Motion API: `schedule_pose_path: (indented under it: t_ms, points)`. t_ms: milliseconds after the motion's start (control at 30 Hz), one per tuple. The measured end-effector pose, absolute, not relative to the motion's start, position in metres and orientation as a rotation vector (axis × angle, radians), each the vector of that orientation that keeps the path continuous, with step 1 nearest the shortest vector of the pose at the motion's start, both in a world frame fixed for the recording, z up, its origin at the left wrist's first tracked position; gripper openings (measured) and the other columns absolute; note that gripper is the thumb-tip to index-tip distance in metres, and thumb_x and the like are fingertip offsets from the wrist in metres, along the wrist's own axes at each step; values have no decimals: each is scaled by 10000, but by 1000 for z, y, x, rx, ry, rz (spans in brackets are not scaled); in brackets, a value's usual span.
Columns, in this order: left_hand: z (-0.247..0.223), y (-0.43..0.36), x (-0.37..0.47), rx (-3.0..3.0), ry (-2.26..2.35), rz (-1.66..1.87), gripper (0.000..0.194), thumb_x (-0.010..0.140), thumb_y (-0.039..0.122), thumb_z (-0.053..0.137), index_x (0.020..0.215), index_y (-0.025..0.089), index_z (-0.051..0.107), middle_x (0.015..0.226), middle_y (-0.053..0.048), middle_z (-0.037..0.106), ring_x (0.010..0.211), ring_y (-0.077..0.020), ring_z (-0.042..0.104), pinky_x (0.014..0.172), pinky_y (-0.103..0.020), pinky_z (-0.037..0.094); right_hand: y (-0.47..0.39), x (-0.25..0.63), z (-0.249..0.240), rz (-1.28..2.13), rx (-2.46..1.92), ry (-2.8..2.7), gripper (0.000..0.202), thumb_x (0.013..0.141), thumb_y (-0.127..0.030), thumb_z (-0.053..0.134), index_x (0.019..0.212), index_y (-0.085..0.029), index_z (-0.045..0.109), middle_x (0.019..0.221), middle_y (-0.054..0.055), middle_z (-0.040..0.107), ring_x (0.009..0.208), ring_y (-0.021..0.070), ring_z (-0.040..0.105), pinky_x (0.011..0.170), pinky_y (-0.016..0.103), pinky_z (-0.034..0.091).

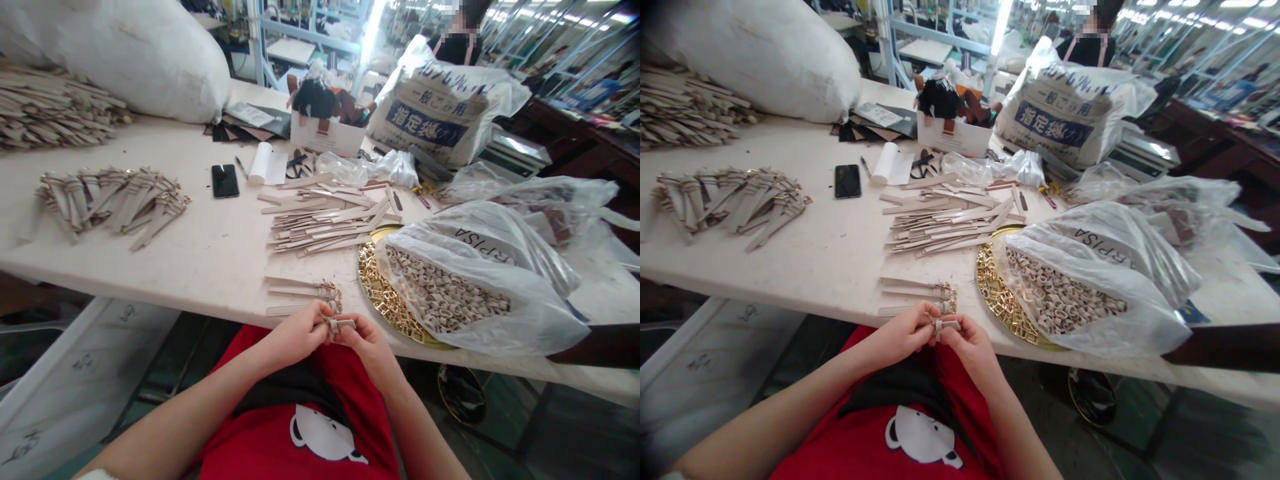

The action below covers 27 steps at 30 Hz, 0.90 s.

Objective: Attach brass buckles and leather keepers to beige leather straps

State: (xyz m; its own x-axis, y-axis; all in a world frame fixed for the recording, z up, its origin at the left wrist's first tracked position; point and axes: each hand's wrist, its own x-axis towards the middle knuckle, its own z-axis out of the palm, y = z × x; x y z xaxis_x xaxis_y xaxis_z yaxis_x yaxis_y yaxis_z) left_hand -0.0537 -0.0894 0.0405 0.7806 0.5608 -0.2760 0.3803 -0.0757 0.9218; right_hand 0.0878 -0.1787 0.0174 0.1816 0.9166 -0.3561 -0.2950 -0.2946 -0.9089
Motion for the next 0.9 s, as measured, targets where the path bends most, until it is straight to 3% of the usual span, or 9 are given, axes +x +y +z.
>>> schedule_pose_path:
  t_ms: [100,200,300,533,700,900]
  points:
    - [39,-90,-54,1709,737,203,148,787,188,403,931,188,437,690,16,620,616,-127,554,588,-230,396,-181,86,18,1377,-1234,-563,348,776,-520,501,771,-192,617,730,29,628,671,155,574,657,300,465]
    - [40,-93,-54,1779,797,227,129,788,212,435,915,190,448,731,0,633,674,-145,576,626,-243,404,-181,81,18,1396,-1210,-457,217,716,-410,634,718,-199,581,633,-29,570,550,94,493,549,221,415]
    - [41,-94,-53,1888,924,210,155,792,261,461,929,190,470,776,-20,639,733,-170,589,641,-252,403,-182,76,18,1543,-1145,-367,235,683,-379,672,811,-200,589,628,-41,550,509,77,448,506,203,387]
    - [43,-92,-55,2135,1062,-8,262,778,428,485,858,191,560,749,-40,641,714,-200,591,588,-249,372,-184,75,15,1704,-1019,-152,185,636,-270,718,744,-206,582,681,-30,584,558,90,497,531,202,416]
    - [44,-92,-60,2042,896,46,235,782,367,484,877,187,601,820,-31,657,738,-174,585,618,-235,391,-186,76,10,1643,-987,-237,159,674,-296,689,717,-207,564,737,-17,594,686,117,540,681,245,442]
    - [48,-93,-67,1970,719,88,265,792,272,463,987,180,616,932,-35,660,842,-177,580,746,-244,411,-183,76,5,1268,-1290,-476,243,729,-355,628,647,-196,463,622,-50,514,577,92,466,603,233,398]
